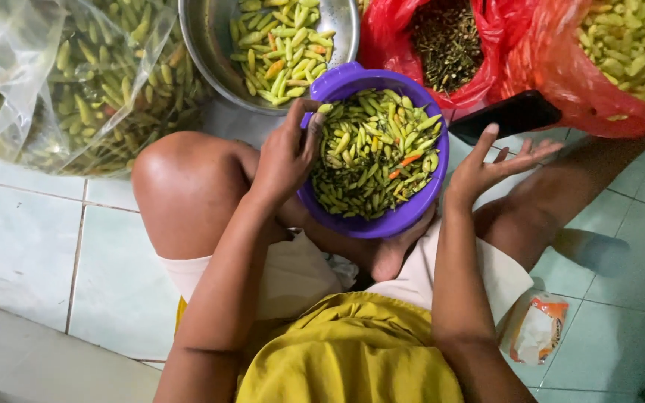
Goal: Removing the stems from green chilies by hand and sorting them within a bowl while sitting on the floor.
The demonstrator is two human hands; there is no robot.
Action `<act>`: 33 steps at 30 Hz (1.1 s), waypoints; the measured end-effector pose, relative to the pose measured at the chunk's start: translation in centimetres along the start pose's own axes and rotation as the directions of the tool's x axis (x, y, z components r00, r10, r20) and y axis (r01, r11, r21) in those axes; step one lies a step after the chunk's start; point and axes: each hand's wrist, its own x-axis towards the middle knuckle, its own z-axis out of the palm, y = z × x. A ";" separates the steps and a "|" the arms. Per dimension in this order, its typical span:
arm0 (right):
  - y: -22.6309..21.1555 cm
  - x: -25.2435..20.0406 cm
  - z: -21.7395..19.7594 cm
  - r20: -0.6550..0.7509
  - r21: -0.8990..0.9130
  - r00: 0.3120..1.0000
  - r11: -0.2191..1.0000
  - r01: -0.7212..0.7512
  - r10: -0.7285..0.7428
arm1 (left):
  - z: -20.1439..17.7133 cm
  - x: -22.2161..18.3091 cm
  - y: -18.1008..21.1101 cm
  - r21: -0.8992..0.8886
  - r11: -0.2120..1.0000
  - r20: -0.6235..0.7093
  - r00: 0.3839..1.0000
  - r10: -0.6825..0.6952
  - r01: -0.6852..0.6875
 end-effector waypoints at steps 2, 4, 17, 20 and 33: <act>-4.8 -1.4 -0.2 0.092 0.018 0.995 0.999 0.029 -0.031 | 0.0 0.0 -0.3 0.027 1.000 -0.011 1.000 0.015 -0.015; -9.7 -1.4 0.1 0.376 0.064 0.905 0.979 0.191 -0.201 | 0.0 0.3 -0.2 0.023 0.999 -0.028 0.999 0.031 -0.030; -12.9 -0.2 1.8 0.777 -0.088 0.561 0.833 0.547 -0.287 | -0.4 1.3 -1.1 -0.250 0.968 -0.207 0.978 -0.015 -0.038; -12.6 -1.1 2.8 0.863 -0.154 0.483 0.834 0.529 -0.147 | -0.1 1.2 -1.4 -0.250 0.968 -0.216 0.976 -0.020 -0.035; -15.7 -6.5 -1.7 0.879 -0.130 0.447 0.816 0.563 -0.168 | -0.4 0.8 -0.8 -0.189 0.982 -0.186 0.982 -0.030 -0.006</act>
